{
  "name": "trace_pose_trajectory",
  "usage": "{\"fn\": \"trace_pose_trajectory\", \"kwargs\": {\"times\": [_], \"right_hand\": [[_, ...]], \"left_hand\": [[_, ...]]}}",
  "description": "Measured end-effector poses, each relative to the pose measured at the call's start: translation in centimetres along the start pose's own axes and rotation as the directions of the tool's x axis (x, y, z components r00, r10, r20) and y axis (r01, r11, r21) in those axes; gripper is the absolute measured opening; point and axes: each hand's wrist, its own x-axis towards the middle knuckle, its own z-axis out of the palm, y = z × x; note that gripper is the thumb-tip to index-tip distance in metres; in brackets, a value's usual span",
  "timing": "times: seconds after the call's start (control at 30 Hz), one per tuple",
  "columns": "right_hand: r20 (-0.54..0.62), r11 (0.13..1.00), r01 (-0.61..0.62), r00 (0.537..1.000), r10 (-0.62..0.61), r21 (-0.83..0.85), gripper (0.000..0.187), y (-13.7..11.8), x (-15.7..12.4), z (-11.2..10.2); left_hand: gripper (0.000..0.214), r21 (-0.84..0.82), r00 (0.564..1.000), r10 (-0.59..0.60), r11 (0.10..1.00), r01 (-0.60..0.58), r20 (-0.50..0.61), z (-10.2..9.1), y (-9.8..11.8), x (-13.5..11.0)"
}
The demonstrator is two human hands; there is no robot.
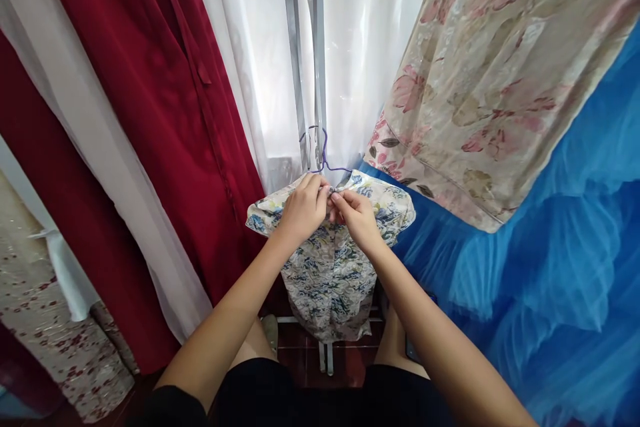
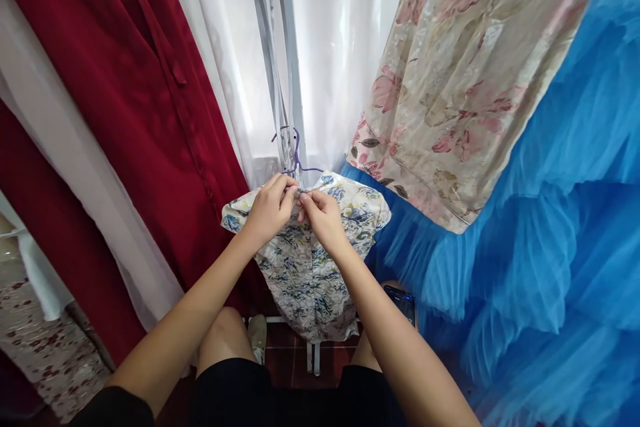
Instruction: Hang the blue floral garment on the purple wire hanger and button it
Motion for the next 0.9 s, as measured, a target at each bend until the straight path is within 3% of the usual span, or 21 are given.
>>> {"fn": "trace_pose_trajectory", "kwargs": {"times": [0.13, 0.23, 0.3, 0.37, 0.4, 0.47, 0.53, 0.6, 0.7, 0.77, 0.83, 0.9], "right_hand": [[0.015, 0.99, -0.125, 0.992, 0.126, -0.06, 0.032, 2.1, -1.3, -0.7], [0.038, 0.979, -0.202, 0.979, 0.201, 0.009, 0.031, 2.4, -2.6, -1.6], [0.047, 0.971, -0.228, 0.973, 0.225, 0.078, 0.028, 1.9, -3.5, -1.8], [0.076, 0.957, -0.262, 0.964, 0.254, 0.123, 0.027, 1.2, -4.3, -1.5], [0.091, 0.95, -0.281, 0.958, 0.271, 0.136, 0.027, 1.0, -4.6, -1.2], [0.097, 0.931, -0.323, 0.946, 0.31, 0.17, 0.026, 1.1, -5.3, -0.6], [0.039, 0.901, -0.35, 0.935, 0.352, 0.256, 0.026, 2.1, -6.5, -0.3], [-0.076, 0.85, -0.334, 0.915, 0.396, 0.408, 0.026, 3.6, -8.3, -0.7], [-0.23, 0.764, -0.26, 0.853, 0.468, 0.59, 0.027, 6.4, -12.1, -2.4], [-0.26, 0.752, -0.294, 0.813, 0.522, 0.59, 0.03, 7.9, -14.5, -3.6], [-0.225, 0.762, -0.414, 0.787, 0.575, 0.499, 0.031, 9.1, -16.2, -4.5], [-0.18, 0.79, -0.526, 0.784, 0.594, 0.315, 0.033, 9.8, -16.9, -4.7]], "left_hand": [[0.016, -0.071, 0.971, -0.082, 0.995, 0.068, -0.226, -1.4, -2.2, 1.0], [0.018, -0.135, 0.895, -0.251, 0.967, 0.216, -0.368, -3.7, -7.1, 1.2], [0.02, -0.173, 0.817, -0.365, 0.931, 0.322, -0.446, -4.9, -11.3, 0.3], [0.018, -0.343, 0.692, -0.537, 0.843, 0.415, -0.482, -5.3, -14.8, -1.7], [0.016, -0.462, 0.613, -0.641, 0.764, 0.45, -0.463, -5.0, -16.0, -3.1], [0.019, -0.55, 0.539, -0.728, 0.68, 0.486, -0.424, -3.5, -17.0, -6.5], [0.026, -0.615, 0.479, -0.793, 0.601, 0.511, -0.377, -0.8, -15.9, -10.5], [0.037, -0.678, 0.43, -0.846, 0.517, 0.522, -0.314, 2.7, -13.5, -14.7], [0.051, -0.775, 0.404, -0.9, 0.37, 0.512, -0.162, 8.1, -8.8, -20.0], [0.053, -0.901, 0.342, -0.936, 0.078, 0.428, 0.081, 10.4, -5.9, -21.6], [0.05, -0.934, 0.363, -0.904, -0.096, 0.343, 0.226, 11.0, -3.7, -21.3], [0.043, -0.946, 0.458, -0.854, -0.112, 0.303, 0.248, 10.2, -1.9, -19.9]]}}
